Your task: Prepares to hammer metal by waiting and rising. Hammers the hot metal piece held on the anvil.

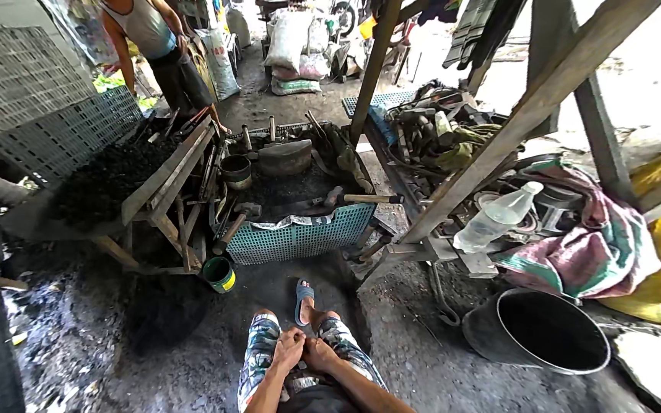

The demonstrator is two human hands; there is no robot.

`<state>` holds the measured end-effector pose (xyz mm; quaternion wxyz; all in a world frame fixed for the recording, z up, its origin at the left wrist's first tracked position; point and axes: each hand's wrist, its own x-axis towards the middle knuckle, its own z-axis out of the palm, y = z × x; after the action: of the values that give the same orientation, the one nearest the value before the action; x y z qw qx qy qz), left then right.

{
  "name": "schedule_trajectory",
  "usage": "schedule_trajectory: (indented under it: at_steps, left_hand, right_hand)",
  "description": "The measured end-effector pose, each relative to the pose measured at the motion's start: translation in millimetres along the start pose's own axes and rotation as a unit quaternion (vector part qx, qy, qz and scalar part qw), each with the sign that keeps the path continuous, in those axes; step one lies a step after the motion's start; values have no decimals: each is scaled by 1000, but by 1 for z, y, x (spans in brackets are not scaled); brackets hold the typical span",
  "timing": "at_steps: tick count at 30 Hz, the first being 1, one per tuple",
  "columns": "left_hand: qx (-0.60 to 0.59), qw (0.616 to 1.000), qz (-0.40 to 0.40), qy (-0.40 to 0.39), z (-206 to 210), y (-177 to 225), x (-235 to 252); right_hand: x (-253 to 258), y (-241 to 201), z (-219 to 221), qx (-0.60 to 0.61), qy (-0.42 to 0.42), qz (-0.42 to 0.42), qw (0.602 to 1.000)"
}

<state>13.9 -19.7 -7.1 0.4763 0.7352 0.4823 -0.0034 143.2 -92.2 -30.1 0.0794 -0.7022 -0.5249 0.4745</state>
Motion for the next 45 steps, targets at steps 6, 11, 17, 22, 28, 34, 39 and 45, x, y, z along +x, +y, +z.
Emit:
schedule_trajectory:
  at_steps: [6,11,17,22,28,34,39,45]
  left_hand:
    - [-21,1000,-11,1,2,-4,2]
    - [-18,1000,-9,2,3,-3,1]
    - [-3,1000,-2,2,4,-3,3]
    - [-23,1000,-11,8,3,-4,4]
    - [-16,1000,-9,6,4,-6,3]
    - [-7,1000,2,4,2,-4,1]
    - [-17,1000,0,8,2,-3,3]
    - [-21,1000,-12,5,2,-3,3]
  right_hand:
    - [-4,-4,-3,3,-8,21,1000]
    - [-2,0,-1,5,-9,13,1000]
    - [4,4,2,6,-3,20,1000]
    - [3,3,1,6,-2,12,1000]
    - [7,9,6,5,4,2,1000]
    - [3,4,4,-4,0,-1,1000]
    - [-1,-2,-2,-3,0,3,1000]
    - [4,4,3,-2,4,7,1000]
